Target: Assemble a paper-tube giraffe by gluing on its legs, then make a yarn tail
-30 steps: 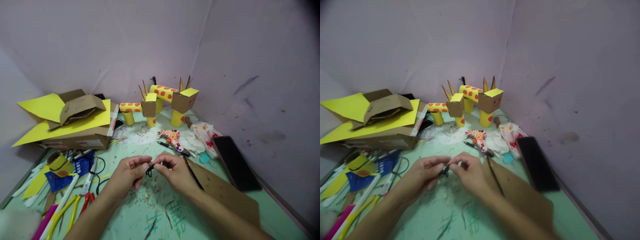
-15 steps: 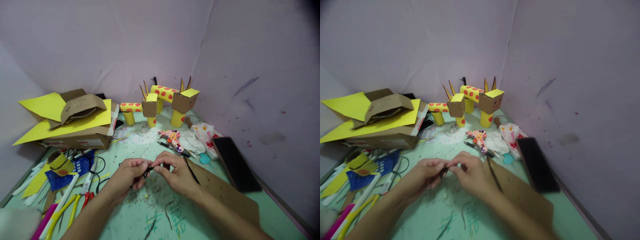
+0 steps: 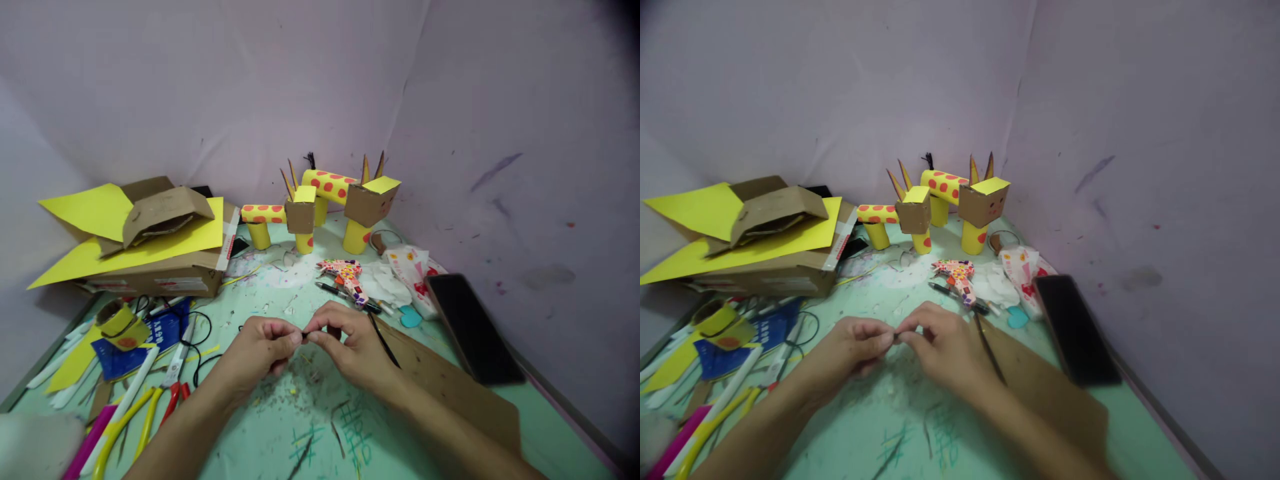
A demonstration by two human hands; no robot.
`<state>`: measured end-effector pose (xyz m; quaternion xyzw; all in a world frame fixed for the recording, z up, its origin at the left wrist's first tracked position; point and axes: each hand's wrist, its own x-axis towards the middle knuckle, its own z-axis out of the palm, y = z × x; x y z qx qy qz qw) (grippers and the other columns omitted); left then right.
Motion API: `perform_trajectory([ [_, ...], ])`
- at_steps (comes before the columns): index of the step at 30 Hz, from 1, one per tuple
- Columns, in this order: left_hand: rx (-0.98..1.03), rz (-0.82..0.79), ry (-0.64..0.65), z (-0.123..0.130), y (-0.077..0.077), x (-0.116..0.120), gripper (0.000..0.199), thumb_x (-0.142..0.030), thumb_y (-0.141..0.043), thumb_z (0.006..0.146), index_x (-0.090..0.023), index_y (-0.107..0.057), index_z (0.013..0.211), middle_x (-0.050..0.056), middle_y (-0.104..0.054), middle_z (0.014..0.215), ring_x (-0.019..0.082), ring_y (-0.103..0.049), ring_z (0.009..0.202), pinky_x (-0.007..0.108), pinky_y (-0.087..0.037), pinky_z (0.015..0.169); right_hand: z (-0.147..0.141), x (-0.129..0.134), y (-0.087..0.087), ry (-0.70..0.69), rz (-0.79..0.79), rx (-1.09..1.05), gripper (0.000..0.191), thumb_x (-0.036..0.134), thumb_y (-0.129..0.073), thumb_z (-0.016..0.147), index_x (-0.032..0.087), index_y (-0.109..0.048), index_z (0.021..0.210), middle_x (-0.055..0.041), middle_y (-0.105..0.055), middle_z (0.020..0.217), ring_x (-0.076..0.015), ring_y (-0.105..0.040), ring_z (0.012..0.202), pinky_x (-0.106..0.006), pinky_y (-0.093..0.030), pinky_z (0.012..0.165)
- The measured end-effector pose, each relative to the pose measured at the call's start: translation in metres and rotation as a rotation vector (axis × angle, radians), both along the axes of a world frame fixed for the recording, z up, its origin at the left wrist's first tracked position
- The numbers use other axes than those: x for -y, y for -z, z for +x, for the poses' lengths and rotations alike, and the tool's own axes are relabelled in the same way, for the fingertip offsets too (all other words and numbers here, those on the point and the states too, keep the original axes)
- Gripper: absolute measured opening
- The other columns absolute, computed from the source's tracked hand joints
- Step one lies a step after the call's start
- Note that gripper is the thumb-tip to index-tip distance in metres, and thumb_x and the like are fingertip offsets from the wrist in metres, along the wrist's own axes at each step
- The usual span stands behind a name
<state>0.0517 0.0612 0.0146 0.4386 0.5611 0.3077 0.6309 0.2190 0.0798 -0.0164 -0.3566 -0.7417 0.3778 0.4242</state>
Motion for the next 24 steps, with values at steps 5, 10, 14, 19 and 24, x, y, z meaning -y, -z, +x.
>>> perform_trajectory([
  [5, -0.011, 0.025, 0.015, -0.0006, 0.0002, -0.0007, 0.039, -0.048, -0.066, 0.063, -0.016, -0.048, 0.049, -0.007, -0.036, 0.039, 0.004, -0.027, 0.035, 0.021, -0.011, 0.038, 0.0001, -0.0009, 0.0009, 0.007, -0.006, 0.008, 0.010, 0.015, -0.059, 0.080, 0.021, -0.067, 0.078, -0.0004, -0.062, 0.074, -0.0121, -0.055, 0.067, -0.023, -0.040, 0.057],
  [10, 0.005, 0.030, -0.013, 0.0013, -0.0001, -0.0013, 0.035, -0.046, -0.068, 0.060, -0.015, -0.052, 0.050, -0.008, -0.034, 0.039, 0.004, -0.027, 0.036, 0.021, -0.013, 0.038, 0.0006, -0.0012, -0.0001, 0.007, -0.014, 0.000, 0.011, 0.015, -0.059, 0.080, 0.021, -0.068, 0.077, -0.0008, -0.063, 0.074, -0.0124, -0.056, 0.068, -0.024, -0.040, 0.057],
  [14, 0.038, 0.020, -0.103, 0.0001, -0.0004, -0.0029, 0.034, -0.044, -0.071, 0.057, -0.014, -0.055, 0.055, -0.008, -0.038, 0.041, 0.003, -0.028, 0.035, 0.020, -0.012, 0.037, 0.0005, -0.0032, 0.0002, 0.041, -0.091, -0.005, 0.020, 0.015, -0.063, 0.075, 0.023, -0.069, 0.093, -0.0006, -0.065, 0.081, -0.0098, -0.049, 0.058, -0.024, -0.040, 0.055],
  [19, 0.196, -0.033, -0.125, -0.0045, -0.0003, -0.0040, 0.037, -0.042, -0.073, 0.058, -0.013, -0.052, 0.053, -0.007, -0.042, 0.045, 0.001, -0.028, 0.034, 0.018, -0.011, 0.036, -0.0039, -0.0065, 0.0024, 0.055, -0.332, -0.122, 0.027, 0.014, -0.063, 0.070, 0.020, -0.070, 0.095, -0.0006, -0.064, 0.077, -0.0074, -0.038, 0.051, -0.023, -0.035, 0.049],
  [24, 0.235, -0.084, -0.061, -0.0045, 0.0028, -0.0021, 0.036, -0.040, -0.073, 0.059, -0.013, -0.052, 0.051, -0.007, -0.041, 0.042, 0.001, -0.027, 0.032, 0.018, -0.010, 0.035, -0.0058, -0.0034, -0.0023, -0.031, -0.393, -0.205, 0.030, 0.018, -0.070, 0.066, 0.022, -0.072, 0.095, 0.0010, -0.062, 0.076, -0.0069, -0.038, 0.051, -0.022, -0.035, 0.050],
])
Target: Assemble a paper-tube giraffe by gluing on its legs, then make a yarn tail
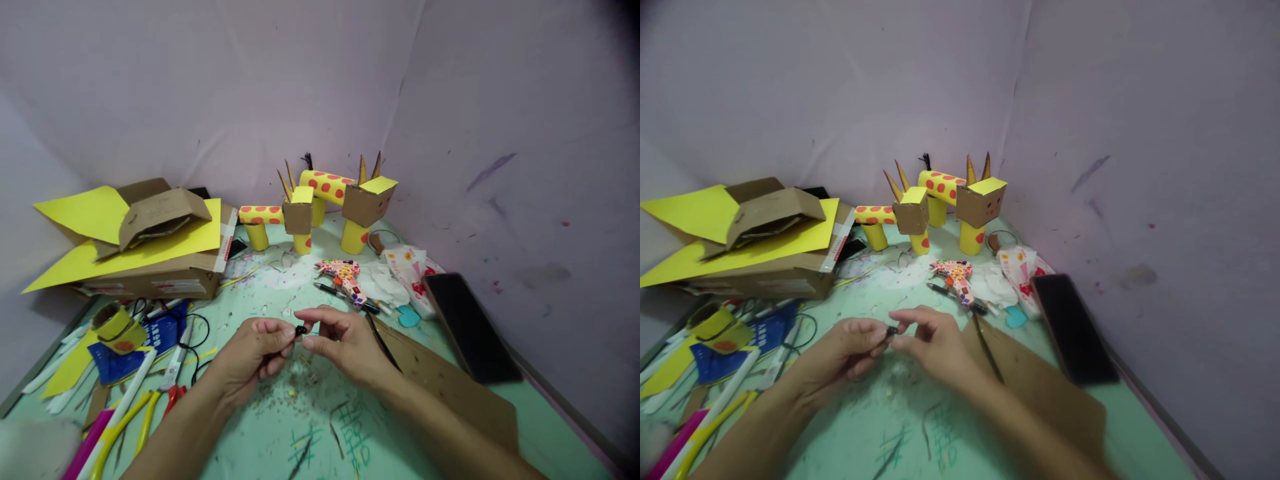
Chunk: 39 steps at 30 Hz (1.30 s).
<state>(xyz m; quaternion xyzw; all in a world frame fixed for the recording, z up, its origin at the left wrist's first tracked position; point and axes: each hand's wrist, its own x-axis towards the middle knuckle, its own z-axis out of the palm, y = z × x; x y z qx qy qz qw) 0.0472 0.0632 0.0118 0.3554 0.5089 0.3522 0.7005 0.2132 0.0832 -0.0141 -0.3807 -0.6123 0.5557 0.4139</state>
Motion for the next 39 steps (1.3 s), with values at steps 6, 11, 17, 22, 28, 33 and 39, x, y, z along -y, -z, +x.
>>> perform_trajectory([
  [6, -0.053, -0.018, 0.010, 0.003, 0.000, 0.002, 0.036, -0.039, -0.076, 0.055, -0.012, -0.053, 0.049, -0.005, -0.044, 0.042, 0.001, -0.030, 0.032, 0.018, -0.011, 0.035, 0.002, 0.002, -0.001, -0.031, 0.151, 0.057, 0.026, 0.020, -0.074, 0.066, 0.025, -0.074, 0.092, -0.0003, -0.065, 0.073, -0.0094, -0.047, 0.056, -0.023, -0.038, 0.052],
  [11, -0.063, -0.048, 0.004, 0.003, 0.000, 0.003, 0.031, -0.035, -0.077, 0.053, -0.012, -0.055, 0.051, -0.006, -0.045, 0.042, 0.001, -0.032, 0.031, 0.017, -0.013, 0.034, 0.000, 0.002, 0.001, 0.017, 0.187, 0.050, 0.010, 0.019, -0.071, 0.069, 0.023, -0.076, 0.077, -0.0026, -0.069, 0.070, -0.0135, -0.058, 0.063, -0.025, -0.043, 0.057],
  [17, -0.116, 0.011, 0.031, -0.002, -0.006, 0.000, 0.036, -0.046, -0.063, 0.070, -0.013, -0.065, 0.082, 0.002, -0.062, 0.064, 0.002, -0.038, 0.033, 0.017, -0.018, 0.033, 0.005, -0.003, 0.003, 0.116, 0.130, 0.096, 0.005, 0.022, -0.067, 0.072, 0.021, -0.073, 0.072, -0.0021, -0.067, 0.069, -0.0149, -0.059, 0.065, -0.028, -0.044, 0.062],
  [22, -0.220, 0.046, 0.094, -0.005, -0.008, -0.001, 0.034, -0.041, -0.062, 0.073, -0.013, -0.064, 0.091, 0.002, -0.062, 0.071, 0.002, -0.037, 0.037, 0.017, -0.018, 0.036, 0.006, -0.006, 0.002, 0.157, 0.099, 0.067, 0.005, 0.022, -0.067, 0.069, 0.021, -0.072, 0.068, -0.0009, -0.065, 0.065, -0.0137, -0.055, 0.062, -0.027, -0.041, 0.057],
  [28, -0.437, 0.286, 0.105, 0.000, -0.006, 0.002, 0.063, -0.023, -0.069, 0.062, -0.018, -0.054, 0.122, -0.003, -0.053, 0.075, 0.006, -0.038, 0.050, 0.021, -0.029, 0.047, 0.005, -0.004, 0.001, 0.163, 0.085, 0.067, 0.005, 0.023, -0.067, 0.069, 0.021, -0.071, 0.068, -0.0011, -0.065, 0.066, -0.0149, -0.057, 0.065, -0.028, -0.042, 0.061],
  [33, -0.590, 0.439, 0.101, 0.007, -0.008, 0.004, 0.034, -0.024, -0.062, 0.067, -0.013, -0.070, 0.099, 0.003, -0.064, 0.076, 0.015, -0.053, 0.068, 0.026, -0.040, 0.065, 0.006, -0.003, 0.001, 0.133, 0.094, 0.075, 0.005, 0.024, -0.067, 0.071, 0.021, -0.072, 0.070, -0.0012, -0.067, 0.069, -0.0148, -0.058, 0.067, -0.028, -0.043, 0.064],
  [39, -0.758, 0.573, 0.147, 0.003, -0.010, 0.003, 0.022, -0.023, -0.051, 0.075, -0.014, -0.071, 0.072, 0.003, -0.061, 0.063, 0.014, -0.053, 0.061, 0.026, -0.038, 0.060, 0.006, -0.004, 0.000, 0.162, 0.074, 0.072, 0.006, 0.026, -0.067, 0.069, 0.022, -0.072, 0.068, -0.0006, -0.065, 0.065, -0.0138, -0.053, 0.061, -0.027, -0.039, 0.057],
])
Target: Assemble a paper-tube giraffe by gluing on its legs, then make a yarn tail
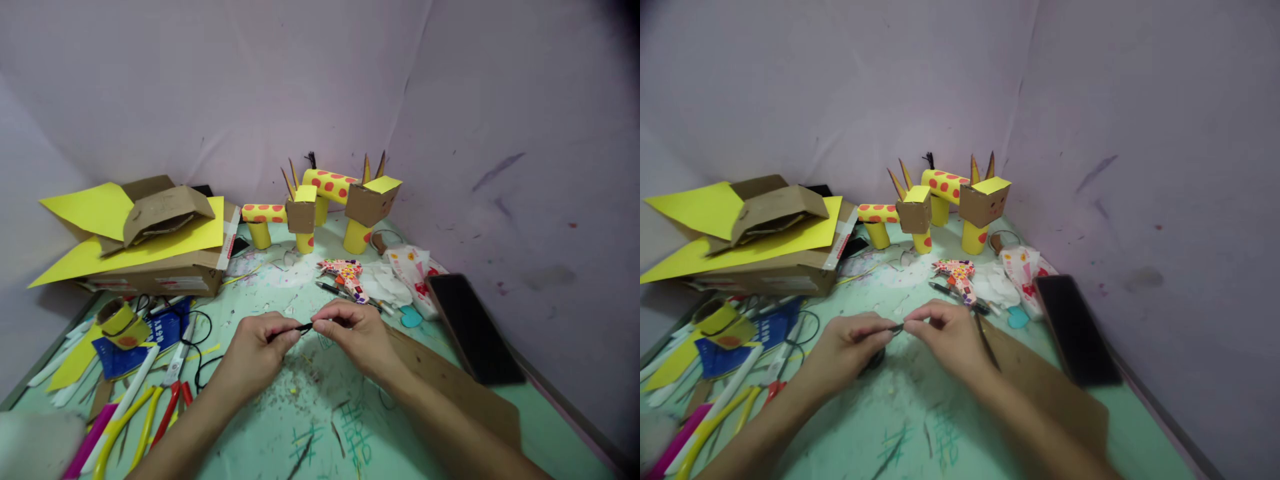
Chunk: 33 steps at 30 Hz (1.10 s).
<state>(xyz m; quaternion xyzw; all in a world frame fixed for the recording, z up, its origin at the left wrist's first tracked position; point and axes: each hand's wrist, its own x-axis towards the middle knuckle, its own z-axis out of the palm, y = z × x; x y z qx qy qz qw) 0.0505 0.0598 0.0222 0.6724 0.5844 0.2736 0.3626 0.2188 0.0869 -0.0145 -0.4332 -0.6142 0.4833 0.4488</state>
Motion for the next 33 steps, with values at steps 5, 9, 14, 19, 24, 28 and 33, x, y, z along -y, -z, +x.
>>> perform_trajectory([
  [5, -0.073, 0.020, 0.020, -0.001, 0.003, 0.000, 0.023, -0.025, -0.048, 0.078, -0.015, -0.063, 0.064, 0.000, -0.057, 0.060, 0.013, -0.050, 0.060, 0.024, -0.036, 0.059, 0.000, -0.001, 0.000, 0.001, -0.030, 0.017, 0.007, 0.027, -0.068, 0.068, 0.022, -0.072, 0.069, -0.0002, -0.064, 0.064, -0.0133, -0.051, 0.059, -0.026, -0.038, 0.055],
  [9, -0.110, -0.009, 0.011, 0.000, 0.004, 0.000, 0.024, -0.027, -0.046, 0.080, -0.016, -0.058, 0.062, -0.001, -0.053, 0.058, 0.013, -0.047, 0.059, 0.024, -0.034, 0.058, 0.000, -0.003, 0.004, 0.016, -0.044, 0.031, 0.010, 0.029, -0.067, 0.069, 0.021, -0.072, 0.068, -0.0001, -0.062, 0.061, -0.0133, -0.050, 0.057, -0.026, -0.038, 0.054],
  [14, -0.204, -0.050, 0.011, 0.000, 0.005, 0.000, 0.025, -0.029, -0.044, 0.079, -0.017, -0.055, 0.060, 0.000, -0.054, 0.059, 0.014, -0.048, 0.060, 0.026, -0.033, 0.059, 0.003, -0.001, 0.004, -0.006, 0.183, 0.203, 0.013, 0.025, -0.064, 0.074, 0.019, -0.071, 0.083, -0.0055, -0.068, 0.083, -0.0161, -0.056, 0.067, -0.029, -0.043, 0.059],
  [19, -0.301, -0.083, 0.029, -0.001, 0.010, 0.001, 0.024, -0.027, -0.041, 0.077, -0.018, -0.051, 0.056, -0.001, -0.050, 0.055, 0.014, -0.045, 0.056, 0.027, -0.029, 0.056, 0.006, 0.004, -0.001, -0.076, 0.831, 0.535, 0.023, 0.021, -0.058, 0.083, 0.023, -0.065, 0.104, -0.0063, -0.066, 0.107, -0.0211, -0.054, 0.087, -0.038, -0.039, 0.076],
  [24, -0.236, -0.143, 0.032, 0.000, 0.012, 0.000, 0.024, -0.029, -0.041, 0.074, -0.019, -0.044, 0.053, -0.003, -0.043, 0.052, 0.013, -0.038, 0.054, 0.026, -0.026, 0.053, 0.000, 0.005, 0.002, -0.099, 0.982, 0.681, 0.017, 0.014, -0.058, 0.082, 0.022, -0.066, 0.094, -0.0001, -0.071, 0.092, -0.0165, -0.050, 0.073, -0.038, -0.034, 0.077],
  [28, -0.141, -0.225, 0.037, 0.000, 0.010, -0.001, 0.023, -0.030, -0.041, 0.070, -0.019, -0.038, 0.050, -0.005, -0.031, 0.050, 0.010, -0.028, 0.051, 0.025, -0.021, 0.049, -0.003, 0.008, 0.006, -0.076, 0.947, 0.608, 0.016, 0.011, -0.057, 0.081, 0.022, -0.067, 0.087, 0.0022, -0.071, 0.077, -0.0139, -0.051, 0.067, -0.038, -0.033, 0.082],
  [33, 0.087, -0.362, 0.084, -0.002, 0.004, -0.003, 0.025, -0.040, -0.046, 0.067, -0.018, -0.044, 0.053, -0.007, -0.029, 0.047, 0.008, -0.024, 0.046, 0.024, -0.018, 0.046, -0.001, 0.009, 0.007, -0.063, 0.879, 0.545, 0.016, 0.009, -0.057, 0.076, 0.020, -0.068, 0.080, 0.0002, -0.070, 0.071, -0.0148, -0.054, 0.066, -0.040, -0.033, 0.085],
])
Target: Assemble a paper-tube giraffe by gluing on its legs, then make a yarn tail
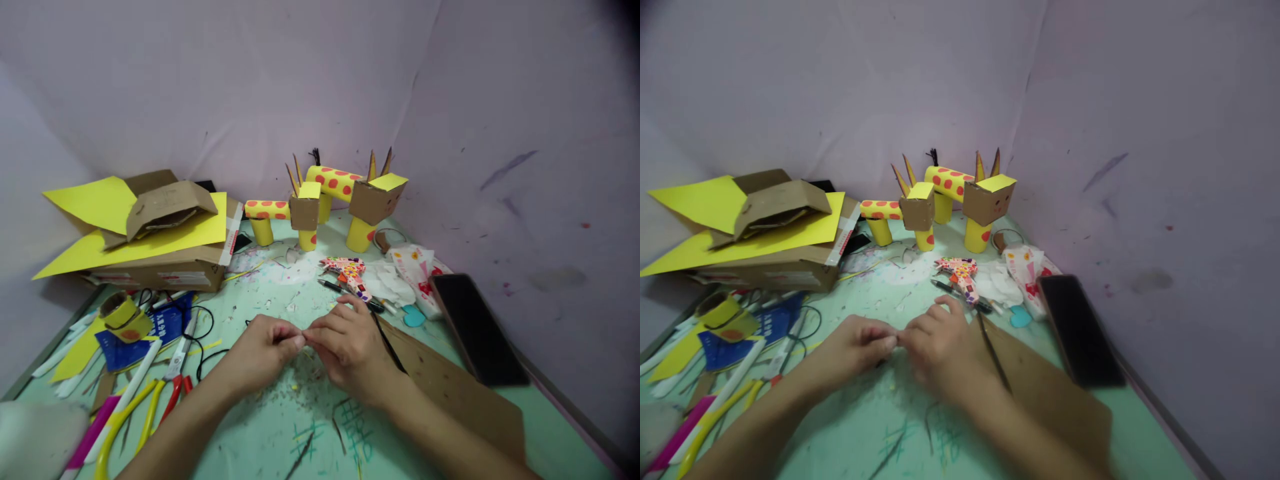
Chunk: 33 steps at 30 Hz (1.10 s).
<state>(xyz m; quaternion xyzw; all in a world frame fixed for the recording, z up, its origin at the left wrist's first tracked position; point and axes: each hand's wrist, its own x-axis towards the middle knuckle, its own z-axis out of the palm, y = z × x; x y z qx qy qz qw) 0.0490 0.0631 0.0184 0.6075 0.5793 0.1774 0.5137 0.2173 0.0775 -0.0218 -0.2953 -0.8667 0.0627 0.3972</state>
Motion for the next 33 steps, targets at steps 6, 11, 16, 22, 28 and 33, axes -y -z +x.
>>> perform_trajectory([
  [6, 0.165, -0.080, -0.101, 0.003, -0.003, 0.000, 0.032, -0.046, -0.052, 0.065, -0.016, -0.052, 0.055, -0.008, -0.034, 0.036, 0.006, -0.028, 0.035, 0.023, -0.017, 0.042, -0.002, 0.002, -0.002, 0.078, -0.184, -0.131, 0.009, 0.016, -0.059, 0.076, 0.019, -0.066, 0.073, -0.0006, -0.070, 0.070, -0.0156, -0.056, 0.067, -0.040, -0.036, 0.081],
  [11, 0.185, -0.071, -0.241, 0.005, -0.007, 0.000, 0.029, -0.042, -0.058, 0.061, -0.013, -0.059, 0.062, -0.001, -0.056, 0.052, 0.004, -0.034, 0.033, 0.021, -0.021, 0.038, -0.008, 0.001, -0.007, 0.160, -0.679, -0.372, 0.010, 0.023, -0.060, 0.074, 0.019, -0.067, 0.068, -0.0038, -0.068, 0.068, -0.0177, -0.059, 0.066, -0.032, -0.044, 0.067],
  [16, 0.246, -0.074, -0.316, 0.006, -0.008, 0.000, 0.023, -0.035, -0.063, 0.055, -0.013, -0.057, 0.061, -0.002, -0.058, 0.051, 0.003, -0.034, 0.031, 0.020, -0.020, 0.036, -0.009, -0.001, -0.007, 0.138, -0.939, -0.537, 0.012, 0.030, -0.065, 0.067, 0.019, -0.069, 0.068, -0.0032, -0.068, 0.068, -0.0177, -0.059, 0.065, -0.031, -0.047, 0.066],
  [22, 0.344, -0.104, -0.389, 0.004, -0.003, 0.000, 0.023, -0.031, -0.068, 0.050, -0.013, -0.057, 0.056, -0.008, -0.044, 0.039, 0.002, -0.031, 0.033, 0.018, -0.017, 0.036, -0.011, 0.001, -0.006, 0.045, -0.976, -0.587, 0.008, 0.027, -0.068, 0.065, 0.019, -0.071, 0.065, -0.0033, -0.066, 0.069, -0.0171, -0.058, 0.067, -0.031, -0.046, 0.067],
  [28, 0.428, -0.173, -0.387, 0.003, 0.001, 0.000, 0.026, -0.032, -0.072, 0.049, -0.012, -0.057, 0.057, -0.003, -0.055, 0.046, 0.001, -0.033, 0.032, 0.018, -0.016, 0.035, -0.013, 0.000, -0.006, -0.029, -1.052, -0.698, 0.003, 0.021, -0.071, 0.061, 0.022, -0.073, 0.060, -0.0019, -0.066, 0.070, -0.0167, -0.060, 0.071, -0.032, -0.046, 0.071],
  [33, 0.507, -0.222, -0.372, 0.004, 0.008, 0.001, 0.033, -0.036, -0.074, 0.051, -0.015, -0.051, 0.062, -0.002, -0.060, 0.053, 0.001, -0.032, 0.030, 0.017, -0.014, 0.032, -0.013, 0.001, -0.006, -0.093, -1.141, -0.752, 0.006, 0.024, -0.071, 0.062, 0.020, -0.071, 0.058, -0.0007, -0.063, 0.064, -0.0146, -0.056, 0.065, -0.029, -0.044, 0.066],
])
